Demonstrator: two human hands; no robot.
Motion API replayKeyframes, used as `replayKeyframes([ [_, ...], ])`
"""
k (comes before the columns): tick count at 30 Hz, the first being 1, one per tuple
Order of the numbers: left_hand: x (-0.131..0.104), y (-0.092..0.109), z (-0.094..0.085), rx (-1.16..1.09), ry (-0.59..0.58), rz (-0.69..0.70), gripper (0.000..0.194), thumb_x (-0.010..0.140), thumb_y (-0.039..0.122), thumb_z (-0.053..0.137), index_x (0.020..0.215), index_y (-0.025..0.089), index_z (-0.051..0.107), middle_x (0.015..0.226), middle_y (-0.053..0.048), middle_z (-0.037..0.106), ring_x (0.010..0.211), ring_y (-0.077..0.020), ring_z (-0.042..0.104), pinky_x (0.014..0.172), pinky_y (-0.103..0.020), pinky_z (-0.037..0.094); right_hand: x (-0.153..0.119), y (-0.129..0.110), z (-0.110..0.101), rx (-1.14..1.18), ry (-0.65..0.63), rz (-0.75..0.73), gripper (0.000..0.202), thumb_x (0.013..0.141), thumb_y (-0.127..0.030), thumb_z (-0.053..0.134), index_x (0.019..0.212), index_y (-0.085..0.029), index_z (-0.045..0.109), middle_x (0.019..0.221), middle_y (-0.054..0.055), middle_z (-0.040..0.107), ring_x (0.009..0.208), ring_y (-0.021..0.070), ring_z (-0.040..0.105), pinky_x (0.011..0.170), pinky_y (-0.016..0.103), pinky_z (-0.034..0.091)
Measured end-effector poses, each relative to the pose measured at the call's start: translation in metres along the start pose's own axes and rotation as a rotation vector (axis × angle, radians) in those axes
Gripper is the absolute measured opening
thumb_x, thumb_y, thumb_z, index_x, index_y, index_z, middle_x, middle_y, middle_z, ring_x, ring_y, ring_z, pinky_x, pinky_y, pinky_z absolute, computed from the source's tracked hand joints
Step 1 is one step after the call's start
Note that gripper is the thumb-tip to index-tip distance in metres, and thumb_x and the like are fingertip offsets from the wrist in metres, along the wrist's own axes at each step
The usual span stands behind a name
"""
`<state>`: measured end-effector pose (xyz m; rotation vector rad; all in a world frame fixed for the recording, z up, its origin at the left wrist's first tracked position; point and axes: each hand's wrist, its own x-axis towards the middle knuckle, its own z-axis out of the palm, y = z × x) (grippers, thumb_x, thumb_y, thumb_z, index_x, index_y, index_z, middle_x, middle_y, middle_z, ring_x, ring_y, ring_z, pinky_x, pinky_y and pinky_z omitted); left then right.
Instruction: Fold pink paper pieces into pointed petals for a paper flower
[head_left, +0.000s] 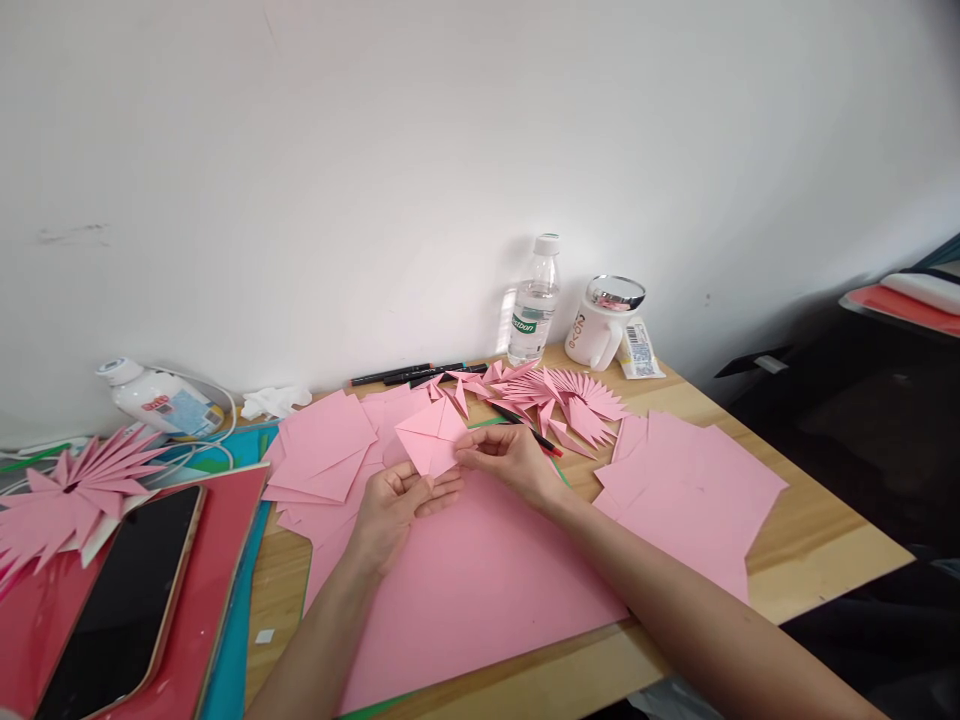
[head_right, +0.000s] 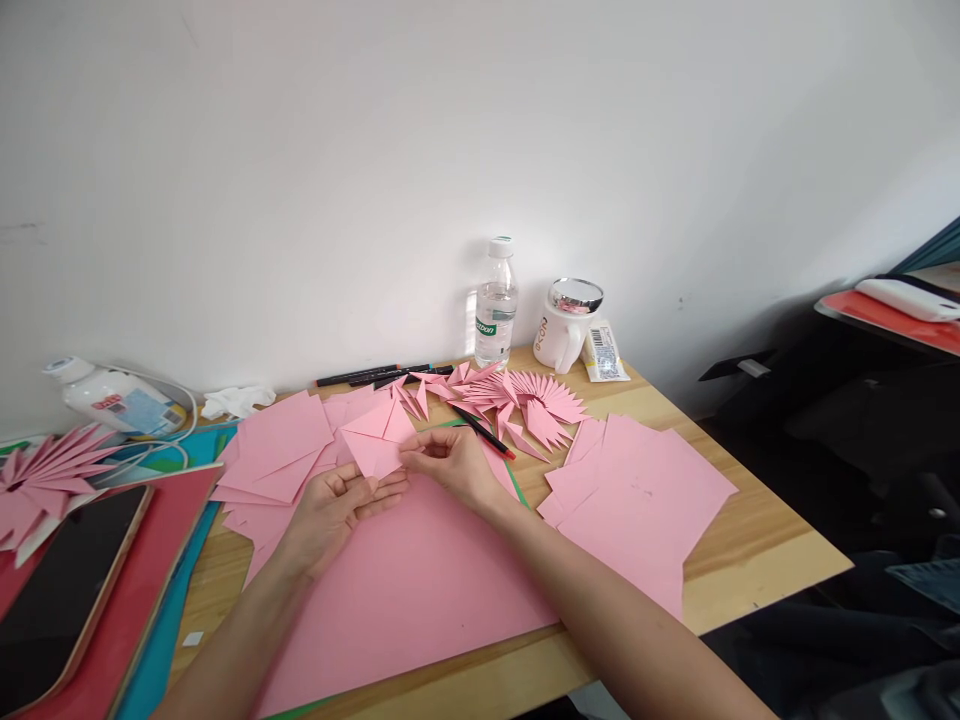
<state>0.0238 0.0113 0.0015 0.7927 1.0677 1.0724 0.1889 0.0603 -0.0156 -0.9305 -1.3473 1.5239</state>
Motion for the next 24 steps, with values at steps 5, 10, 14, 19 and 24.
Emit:
replayKeyframes([
  [5,-0.002,0.000,-0.002,0.109,-0.054,0.022,0.027,0.068,0.033,0.071,0.079,0.010,0.062,0.086,-0.017,0.072,0.079,-0.0278,0.069,0.078,-0.042,0.052,-0.001,-0.008,0.001,0.053,0.026,0.002,0.028,0.057,-0.035,0.075,0.073,-0.015,0.064,0.071,0.001,0.062,0.061,0.0106,0.056,0.065,0.028,0.048],
  [10,-0.003,0.002,-0.004,0.196,-0.096,0.009,0.025,0.070,0.036,0.068,0.068,0.013,0.057,0.084,-0.016,0.072,0.074,-0.0271,0.069,0.072,-0.041,0.054,-0.001,-0.010,0.000,0.025,0.040,-0.042,0.029,0.061,-0.039,0.073,0.071,-0.015,0.060,0.072,0.001,0.060,0.061,0.0102,0.054,0.061,0.025,0.046],
  [14,-0.005,0.004,-0.002,0.274,-0.189,-0.027,0.025,0.072,0.036,0.066,0.078,0.012,0.061,0.082,-0.016,0.072,0.075,-0.0262,0.069,0.071,-0.040,0.054,0.000,-0.010,-0.005,0.079,0.142,-0.086,0.032,0.066,-0.039,0.069,0.084,-0.019,0.052,0.066,-0.004,0.056,0.050,0.0063,0.045,0.045,0.019,0.034],
  [19,-0.006,0.008,0.000,0.315,-0.179,0.048,0.034,0.070,0.038,0.067,0.093,0.012,0.065,0.087,-0.013,0.071,0.075,-0.0225,0.066,0.064,-0.032,0.053,0.000,-0.010,-0.009,0.077,0.072,-0.047,0.038,0.068,-0.037,0.068,0.096,-0.019,0.051,0.068,-0.003,0.058,0.049,0.0068,0.047,0.044,0.018,0.033],
  [24,-0.001,0.007,-0.008,0.323,-0.017,0.108,0.033,0.072,0.043,0.064,0.084,0.012,0.067,0.056,-0.002,0.062,0.045,-0.0094,0.051,0.041,-0.019,0.039,-0.001,-0.008,-0.008,-0.092,-0.141,0.049,0.024,0.069,-0.034,0.067,0.079,-0.013,0.062,0.072,0.003,0.063,0.060,0.0109,0.056,0.055,0.023,0.041],
])
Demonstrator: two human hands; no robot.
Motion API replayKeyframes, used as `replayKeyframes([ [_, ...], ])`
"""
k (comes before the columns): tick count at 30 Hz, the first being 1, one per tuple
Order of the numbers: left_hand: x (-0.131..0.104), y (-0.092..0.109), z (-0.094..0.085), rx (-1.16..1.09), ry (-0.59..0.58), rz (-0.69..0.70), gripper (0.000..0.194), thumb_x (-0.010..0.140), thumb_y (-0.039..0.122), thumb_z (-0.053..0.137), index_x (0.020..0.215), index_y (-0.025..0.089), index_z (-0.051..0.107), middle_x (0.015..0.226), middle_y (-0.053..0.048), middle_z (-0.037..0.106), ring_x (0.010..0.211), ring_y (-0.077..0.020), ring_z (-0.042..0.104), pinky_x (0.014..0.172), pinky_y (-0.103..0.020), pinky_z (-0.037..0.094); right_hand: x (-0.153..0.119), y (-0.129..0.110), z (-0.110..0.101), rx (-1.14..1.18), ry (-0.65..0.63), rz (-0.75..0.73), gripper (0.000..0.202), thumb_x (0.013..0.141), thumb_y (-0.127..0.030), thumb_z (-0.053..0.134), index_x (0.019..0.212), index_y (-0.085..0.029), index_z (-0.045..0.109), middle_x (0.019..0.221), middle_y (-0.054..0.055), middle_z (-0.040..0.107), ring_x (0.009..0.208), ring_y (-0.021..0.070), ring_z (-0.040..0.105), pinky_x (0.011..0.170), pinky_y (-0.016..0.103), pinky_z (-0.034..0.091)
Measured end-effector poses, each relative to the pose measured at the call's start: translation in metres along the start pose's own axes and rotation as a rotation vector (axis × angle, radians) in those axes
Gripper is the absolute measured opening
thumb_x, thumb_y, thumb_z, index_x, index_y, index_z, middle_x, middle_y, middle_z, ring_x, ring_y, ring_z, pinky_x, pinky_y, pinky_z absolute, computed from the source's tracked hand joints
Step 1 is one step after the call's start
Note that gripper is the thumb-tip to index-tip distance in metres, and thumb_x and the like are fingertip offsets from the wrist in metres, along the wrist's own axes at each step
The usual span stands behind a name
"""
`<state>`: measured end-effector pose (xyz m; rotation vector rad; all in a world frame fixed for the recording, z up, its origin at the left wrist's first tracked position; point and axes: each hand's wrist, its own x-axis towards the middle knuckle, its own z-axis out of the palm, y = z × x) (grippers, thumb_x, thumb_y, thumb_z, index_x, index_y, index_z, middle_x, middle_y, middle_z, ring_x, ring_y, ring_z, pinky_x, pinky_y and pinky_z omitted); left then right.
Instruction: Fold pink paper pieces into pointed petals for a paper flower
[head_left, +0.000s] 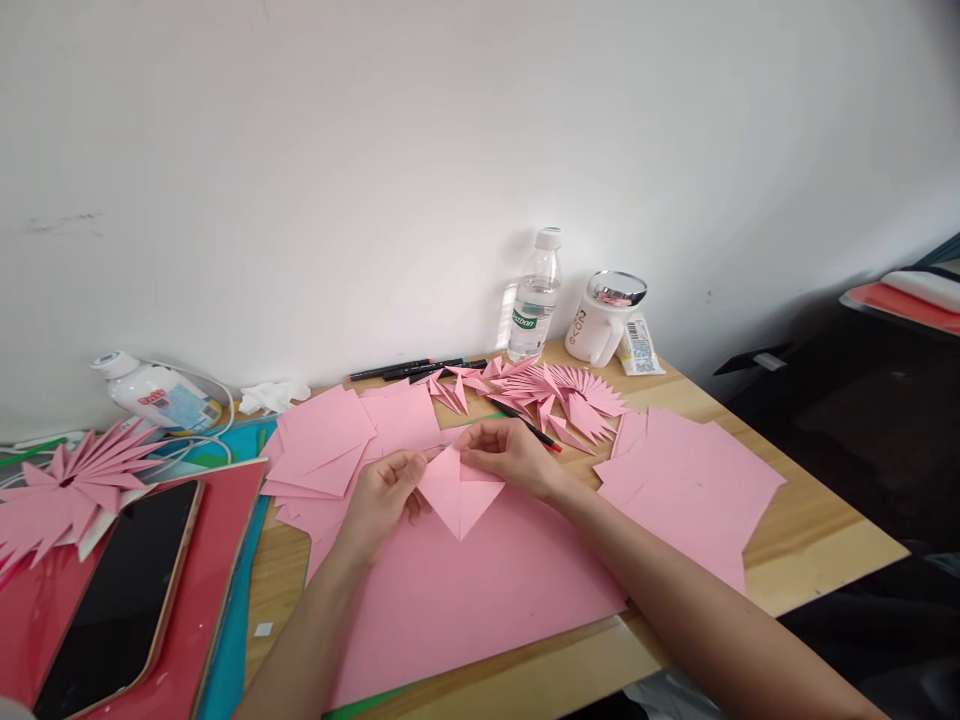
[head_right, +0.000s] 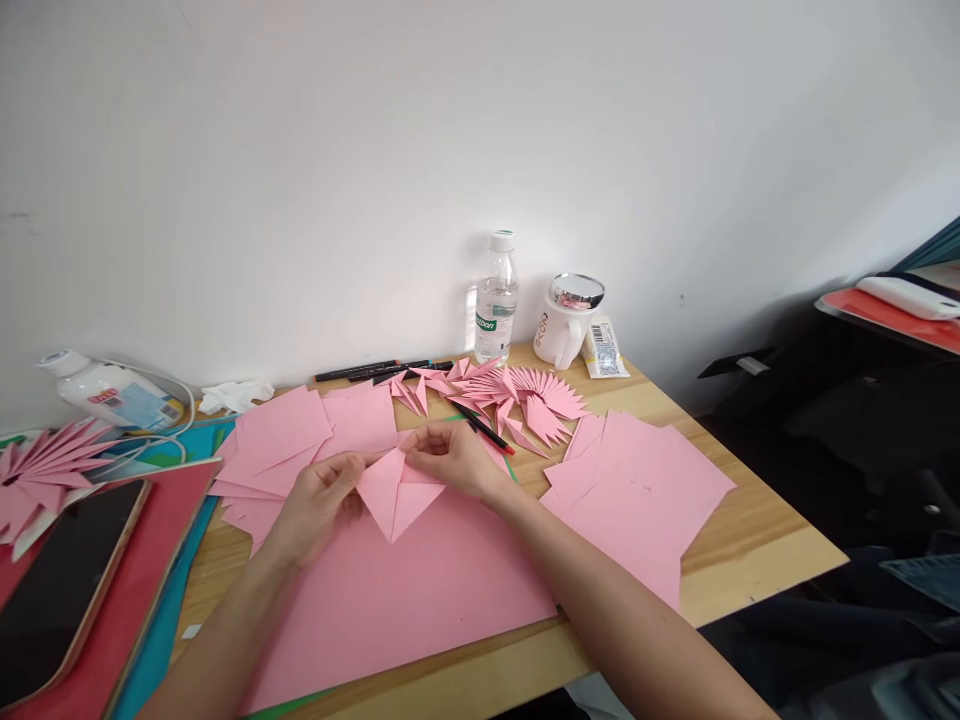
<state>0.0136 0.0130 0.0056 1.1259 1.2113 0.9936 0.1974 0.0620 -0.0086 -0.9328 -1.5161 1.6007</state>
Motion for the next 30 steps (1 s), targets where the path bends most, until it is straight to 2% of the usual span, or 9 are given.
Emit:
replayKeyframes([
  [4,0.002,-0.003,0.001,0.061,-0.038,-0.114,0.028,0.060,0.034,0.075,0.072,0.012,0.064,0.053,0.003,0.058,0.037,-0.0053,0.044,0.036,-0.017,0.035,0.000,-0.001,0.003,-0.190,-0.037,-0.077,0.015,0.076,-0.026,0.058,0.080,-0.013,0.066,0.078,0.005,0.066,0.067,0.0138,0.059,0.061,0.026,0.045],
  [8,0.001,-0.004,0.006,0.026,-0.023,-0.098,0.031,0.056,0.032,0.077,0.075,0.012,0.063,0.054,0.003,0.059,0.038,-0.0059,0.047,0.038,-0.019,0.039,-0.003,-0.010,0.002,-0.528,0.114,-0.457,0.022,0.079,-0.009,0.046,0.083,-0.018,0.066,0.094,0.008,0.067,0.084,0.0173,0.060,0.071,0.031,0.047],
  [11,0.002,-0.007,0.007,0.004,0.034,-0.087,0.038,0.054,0.033,0.078,0.081,0.012,0.061,0.055,0.004,0.059,0.036,-0.0062,0.047,0.039,-0.020,0.041,-0.013,-0.025,0.000,-0.746,0.004,-0.685,0.038,0.072,0.004,0.041,0.094,-0.018,0.063,0.102,0.007,0.064,0.094,0.0185,0.057,0.081,0.035,0.047],
  [14,0.004,-0.008,0.007,0.001,0.064,-0.087,0.040,0.055,0.034,0.077,0.082,0.011,0.060,0.063,0.001,0.062,0.039,-0.0075,0.051,0.041,-0.022,0.044,-0.033,-0.037,0.003,-1.054,-0.187,-0.662,0.045,0.068,0.007,0.044,0.105,-0.017,0.057,0.106,0.009,0.061,0.102,0.0217,0.051,0.083,0.038,0.046],
  [17,0.004,-0.006,0.008,0.005,0.048,-0.118,0.041,0.055,0.032,0.077,0.086,0.010,0.060,0.069,-0.002,0.064,0.051,-0.0113,0.058,0.047,-0.024,0.048,-0.055,-0.035,0.008,-1.237,-0.221,-0.683,0.032,0.076,0.001,0.045,0.103,-0.013,0.053,0.099,0.012,0.060,0.095,0.0223,0.052,0.078,0.037,0.047],
  [20,-0.002,-0.002,0.012,0.030,0.060,-0.153,0.042,0.057,0.027,0.074,0.092,0.010,0.058,0.061,0.003,0.058,0.048,-0.0113,0.057,0.048,-0.025,0.049,-0.073,-0.019,0.010,-1.264,-0.132,-0.781,0.017,0.085,-0.005,0.039,0.091,-0.012,0.054,0.093,0.012,0.060,0.085,0.0205,0.054,0.070,0.033,0.047],
  [25,-0.028,-0.002,0.024,0.321,0.095,-0.135,0.034,0.072,0.022,0.060,0.104,0.012,0.051,0.051,0.008,0.052,0.036,-0.0118,0.051,0.042,-0.026,0.042,-0.094,0.007,0.009,-1.149,-0.166,-0.834,0.018,0.090,-0.008,0.035,0.092,-0.011,0.053,0.094,0.012,0.062,0.089,0.0188,0.056,0.074,0.030,0.049],
  [27,-0.039,-0.006,0.027,0.594,0.188,-0.015,0.031,0.074,0.019,0.058,0.104,0.014,0.052,0.059,0.003,0.057,0.048,-0.0157,0.057,0.048,-0.028,0.044,-0.099,0.012,0.010,-1.121,-0.194,-0.819,0.017,0.090,-0.009,0.036,0.094,-0.011,0.053,0.095,0.012,0.062,0.091,0.0187,0.056,0.077,0.030,0.050],
  [30,-0.053,-0.015,0.029,0.991,0.240,0.358,0.021,0.075,0.013,0.058,0.095,0.018,0.058,0.084,-0.005,0.062,0.080,-0.0220,0.059,0.067,-0.035,0.047,-0.100,0.014,0.012,-1.107,-0.210,-0.779,0.015,0.089,-0.009,0.039,0.093,-0.010,0.053,0.093,0.012,0.063,0.091,0.0182,0.057,0.077,0.029,0.051],
])
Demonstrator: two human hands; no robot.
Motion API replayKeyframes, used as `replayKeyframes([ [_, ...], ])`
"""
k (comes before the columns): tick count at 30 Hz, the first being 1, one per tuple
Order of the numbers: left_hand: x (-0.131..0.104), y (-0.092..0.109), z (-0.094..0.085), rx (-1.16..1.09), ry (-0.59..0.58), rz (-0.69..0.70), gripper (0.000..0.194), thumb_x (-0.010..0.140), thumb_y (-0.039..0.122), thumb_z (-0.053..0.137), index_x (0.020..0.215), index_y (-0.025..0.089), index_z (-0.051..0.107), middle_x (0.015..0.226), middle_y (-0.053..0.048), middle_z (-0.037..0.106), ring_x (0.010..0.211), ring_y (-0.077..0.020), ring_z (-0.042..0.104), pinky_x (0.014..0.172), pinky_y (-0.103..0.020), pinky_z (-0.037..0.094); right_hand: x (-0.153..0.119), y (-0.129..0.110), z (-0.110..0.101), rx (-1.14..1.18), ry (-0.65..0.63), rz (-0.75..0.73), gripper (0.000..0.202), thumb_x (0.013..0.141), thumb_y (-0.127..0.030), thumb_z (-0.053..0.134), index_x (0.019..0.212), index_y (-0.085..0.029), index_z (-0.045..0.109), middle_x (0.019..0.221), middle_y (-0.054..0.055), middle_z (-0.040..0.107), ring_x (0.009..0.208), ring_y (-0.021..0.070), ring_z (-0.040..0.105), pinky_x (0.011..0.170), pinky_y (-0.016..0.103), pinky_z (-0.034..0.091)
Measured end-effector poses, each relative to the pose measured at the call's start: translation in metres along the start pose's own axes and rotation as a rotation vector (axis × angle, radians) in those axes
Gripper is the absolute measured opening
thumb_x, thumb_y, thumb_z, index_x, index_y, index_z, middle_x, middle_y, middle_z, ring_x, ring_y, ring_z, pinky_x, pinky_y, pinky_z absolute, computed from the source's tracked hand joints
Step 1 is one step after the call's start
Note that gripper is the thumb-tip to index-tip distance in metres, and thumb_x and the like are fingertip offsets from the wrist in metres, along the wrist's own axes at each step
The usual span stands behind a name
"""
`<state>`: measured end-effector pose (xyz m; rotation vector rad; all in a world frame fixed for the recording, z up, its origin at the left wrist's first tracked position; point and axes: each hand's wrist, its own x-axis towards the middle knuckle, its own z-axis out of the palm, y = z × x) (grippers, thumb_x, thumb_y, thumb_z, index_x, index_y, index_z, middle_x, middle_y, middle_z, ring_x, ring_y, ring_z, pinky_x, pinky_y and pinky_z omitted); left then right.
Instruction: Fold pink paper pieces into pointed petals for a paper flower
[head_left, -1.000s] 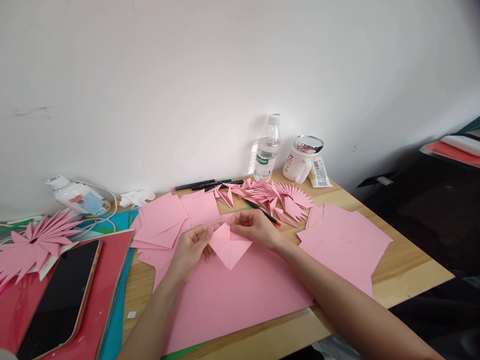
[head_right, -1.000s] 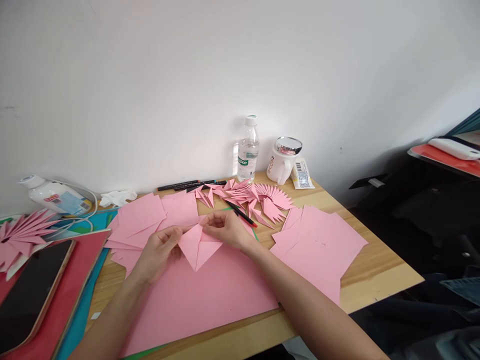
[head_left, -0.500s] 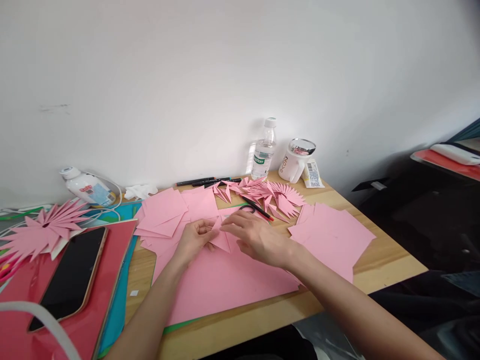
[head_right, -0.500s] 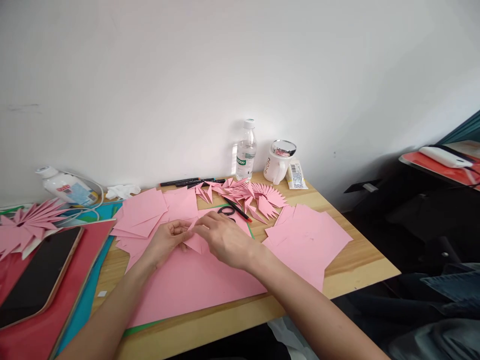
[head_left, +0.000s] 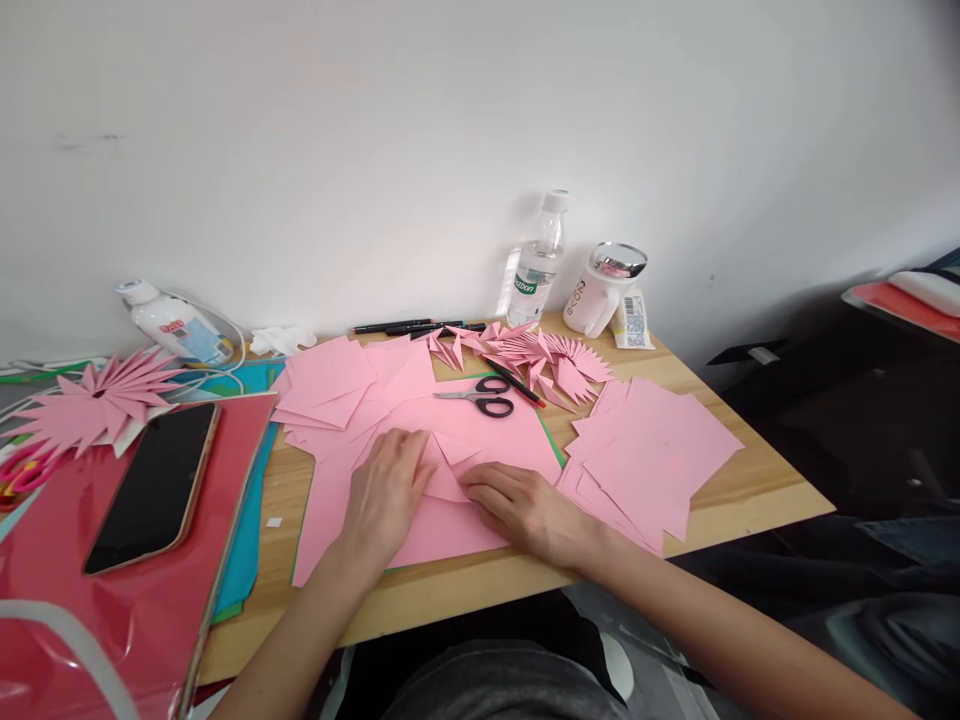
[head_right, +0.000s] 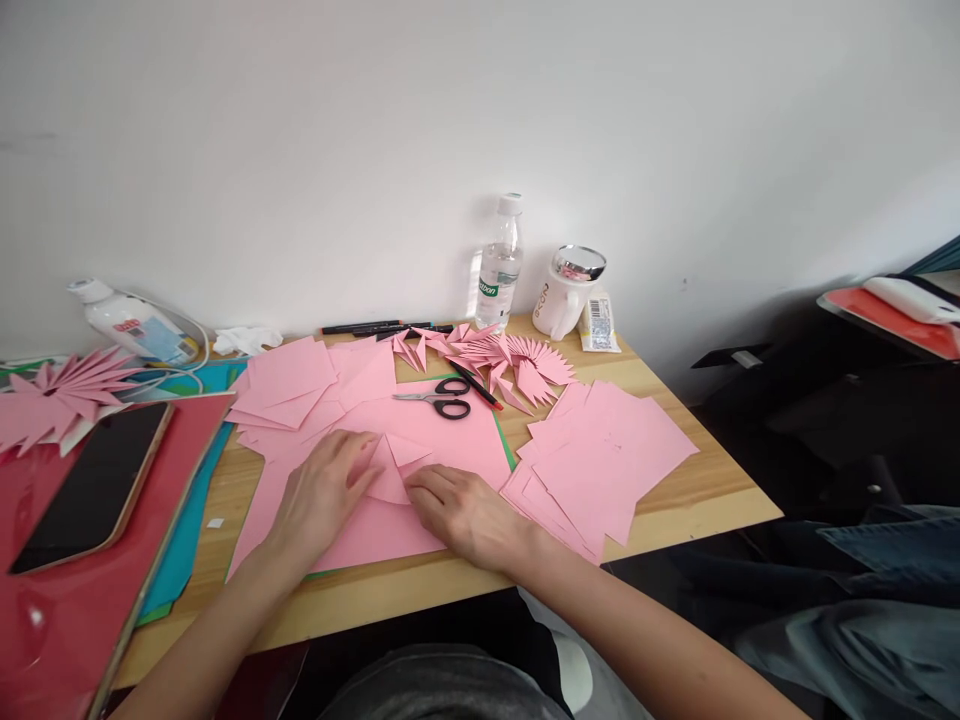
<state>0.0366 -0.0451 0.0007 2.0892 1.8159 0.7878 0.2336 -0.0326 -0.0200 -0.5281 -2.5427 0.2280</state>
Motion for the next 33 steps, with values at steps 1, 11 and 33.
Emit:
replayKeyframes([
  [1,-0.005,-0.001,0.001,0.040,0.008,0.132,0.015,0.077,0.012,0.056,0.091,0.018,0.059,0.088,-0.006,0.062,0.084,-0.0220,0.057,0.070,-0.036,0.047,0.001,0.000,0.000,0.004,-0.011,0.011,0.015,0.089,-0.009,0.039,0.093,-0.011,0.054,0.092,0.011,0.063,0.090,0.0180,0.057,0.077,0.029,0.051],
  [11,-0.025,-0.019,0.003,-0.230,-0.036,0.309,0.008,0.080,0.018,0.059,0.088,0.018,0.061,0.085,-0.004,0.062,0.081,-0.0150,0.057,0.072,-0.028,0.050,0.008,0.007,0.000,0.161,0.002,0.090,0.016,0.088,-0.012,0.044,0.088,-0.016,0.059,0.101,0.008,0.065,0.091,0.0181,0.057,0.075,0.031,0.051],
  [33,-0.017,-0.005,0.009,-0.055,-0.006,0.117,0.015,0.085,0.015,0.045,0.083,0.017,0.060,0.075,-0.005,0.062,0.071,-0.0170,0.057,0.062,-0.031,0.051,0.036,0.011,0.007,0.295,-0.026,0.586,0.014,0.083,-0.023,0.055,0.083,-0.019,0.068,0.073,0.002,0.066,0.062,0.0113,0.058,0.059,0.021,0.042],
])
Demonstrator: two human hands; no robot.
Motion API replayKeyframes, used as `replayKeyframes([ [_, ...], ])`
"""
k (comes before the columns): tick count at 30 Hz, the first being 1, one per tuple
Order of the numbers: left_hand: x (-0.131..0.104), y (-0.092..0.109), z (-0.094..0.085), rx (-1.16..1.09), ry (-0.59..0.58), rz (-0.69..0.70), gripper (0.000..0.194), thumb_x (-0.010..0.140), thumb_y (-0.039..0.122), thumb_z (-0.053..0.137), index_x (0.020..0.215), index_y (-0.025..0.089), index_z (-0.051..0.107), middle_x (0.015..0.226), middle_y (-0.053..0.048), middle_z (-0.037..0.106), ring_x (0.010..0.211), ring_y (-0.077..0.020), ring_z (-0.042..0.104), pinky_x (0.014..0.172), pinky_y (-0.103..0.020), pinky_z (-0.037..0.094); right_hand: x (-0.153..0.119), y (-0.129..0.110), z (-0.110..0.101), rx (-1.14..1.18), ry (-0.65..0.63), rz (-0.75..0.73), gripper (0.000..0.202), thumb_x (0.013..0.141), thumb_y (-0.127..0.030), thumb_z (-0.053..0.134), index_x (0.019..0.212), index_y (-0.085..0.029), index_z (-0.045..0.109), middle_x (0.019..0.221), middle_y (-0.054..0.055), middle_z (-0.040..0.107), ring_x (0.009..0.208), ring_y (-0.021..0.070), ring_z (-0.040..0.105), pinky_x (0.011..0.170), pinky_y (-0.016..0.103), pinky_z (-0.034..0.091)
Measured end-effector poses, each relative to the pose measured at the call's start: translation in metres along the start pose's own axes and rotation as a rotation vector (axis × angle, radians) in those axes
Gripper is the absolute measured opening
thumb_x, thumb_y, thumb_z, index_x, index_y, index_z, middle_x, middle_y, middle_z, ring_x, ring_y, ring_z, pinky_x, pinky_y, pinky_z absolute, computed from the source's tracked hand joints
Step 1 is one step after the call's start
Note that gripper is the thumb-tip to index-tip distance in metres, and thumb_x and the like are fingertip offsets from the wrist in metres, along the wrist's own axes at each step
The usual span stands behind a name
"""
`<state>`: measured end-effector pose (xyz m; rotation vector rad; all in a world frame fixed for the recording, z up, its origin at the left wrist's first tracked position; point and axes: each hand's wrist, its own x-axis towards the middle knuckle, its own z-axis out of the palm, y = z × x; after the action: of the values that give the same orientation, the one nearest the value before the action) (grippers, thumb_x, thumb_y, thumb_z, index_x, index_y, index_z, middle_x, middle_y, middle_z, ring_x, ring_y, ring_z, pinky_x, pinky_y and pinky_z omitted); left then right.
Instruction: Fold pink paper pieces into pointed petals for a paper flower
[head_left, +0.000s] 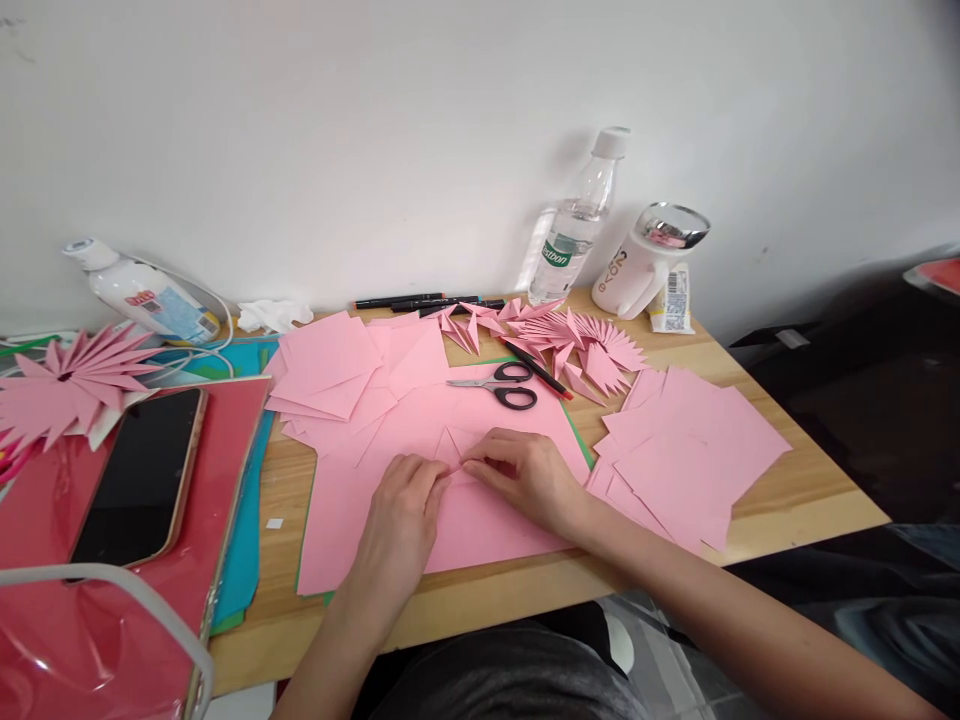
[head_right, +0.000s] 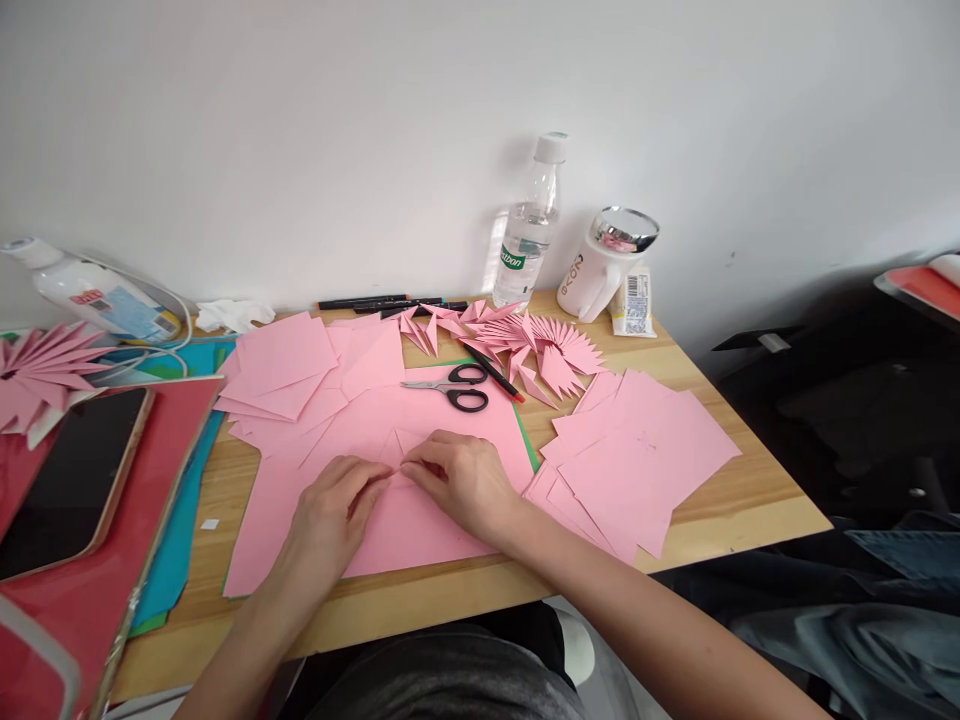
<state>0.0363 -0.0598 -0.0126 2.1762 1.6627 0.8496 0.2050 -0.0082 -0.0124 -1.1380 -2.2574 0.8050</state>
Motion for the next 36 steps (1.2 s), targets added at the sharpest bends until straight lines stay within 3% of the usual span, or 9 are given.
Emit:
replayKeyframes([
  [4,-0.010,0.001,0.003,0.014,0.090,0.026,0.012,0.084,0.012,0.048,0.088,0.014,0.059,0.079,-0.007,0.062,0.074,-0.0182,0.058,0.064,-0.032,0.053,0.001,0.000,0.003,-0.018,0.008,0.039,0.013,0.081,-0.021,0.057,0.080,-0.021,0.070,0.070,0.001,0.066,0.060,0.0106,0.058,0.059,0.021,0.042],
  [8,-0.042,0.003,0.004,0.170,0.203,0.169,0.035,0.084,0.002,0.040,0.117,0.010,0.050,0.111,-0.018,0.058,0.109,-0.0273,0.052,0.088,-0.044,0.047,0.001,-0.001,0.003,-0.005,-0.003,0.059,0.011,0.079,-0.019,0.059,0.078,-0.020,0.070,0.071,0.001,0.067,0.061,0.0105,0.058,0.060,0.021,0.042],
  [10,-0.055,0.006,0.005,0.249,0.090,0.268,0.045,0.084,0.001,0.037,0.128,0.009,0.041,0.123,-0.019,0.054,0.121,-0.0289,0.043,0.094,-0.044,0.045,0.002,-0.001,0.002,0.002,-0.005,0.063,0.011,0.079,-0.018,0.059,0.077,-0.020,0.070,0.071,0.001,0.067,0.061,0.0105,0.058,0.060,0.021,0.042],
  [13,-0.062,0.013,0.006,0.411,-0.071,0.278,0.049,0.087,0.004,0.034,0.136,0.006,0.030,0.137,-0.018,0.042,0.130,-0.0283,0.032,0.099,-0.040,0.042,0.002,-0.002,0.002,0.008,-0.004,0.053,0.012,0.079,-0.018,0.059,0.077,-0.020,0.070,0.071,0.001,0.066,0.061,0.0104,0.058,0.059,0.021,0.042],
  [21,-0.056,0.020,0.009,0.532,-0.099,0.288,0.055,0.091,0.027,0.039,0.138,0.002,0.024,0.135,-0.020,0.042,0.129,-0.0295,0.032,0.099,-0.040,0.042,0.000,-0.001,0.004,0.044,0.005,0.033,0.012,0.078,-0.017,0.058,0.074,-0.019,0.069,0.067,0.000,0.062,0.056,0.0089,0.054,0.055,0.020,0.042],
  [25,-0.062,0.018,0.010,0.506,-0.106,0.288,0.057,0.090,0.030,0.041,0.139,0.006,0.024,0.138,-0.018,0.039,0.130,-0.0290,0.030,0.100,-0.039,0.041,-0.001,0.001,0.005,0.043,0.011,0.014,0.012,0.079,-0.019,0.057,0.076,-0.019,0.069,0.067,0.001,0.062,0.057,0.0091,0.055,0.055,0.020,0.042],
  [36,-0.065,0.022,0.015,0.535,-0.078,0.276,0.055,0.088,0.031,0.043,0.132,-0.001,0.034,0.134,-0.024,0.042,0.129,-0.0347,0.029,0.094,-0.042,0.045,0.000,-0.001,0.003,0.063,0.004,0.013,0.013,0.080,-0.018,0.057,0.076,-0.020,0.069,0.071,0.001,0.065,0.061,0.0103,0.058,0.058,0.021,0.044],
])
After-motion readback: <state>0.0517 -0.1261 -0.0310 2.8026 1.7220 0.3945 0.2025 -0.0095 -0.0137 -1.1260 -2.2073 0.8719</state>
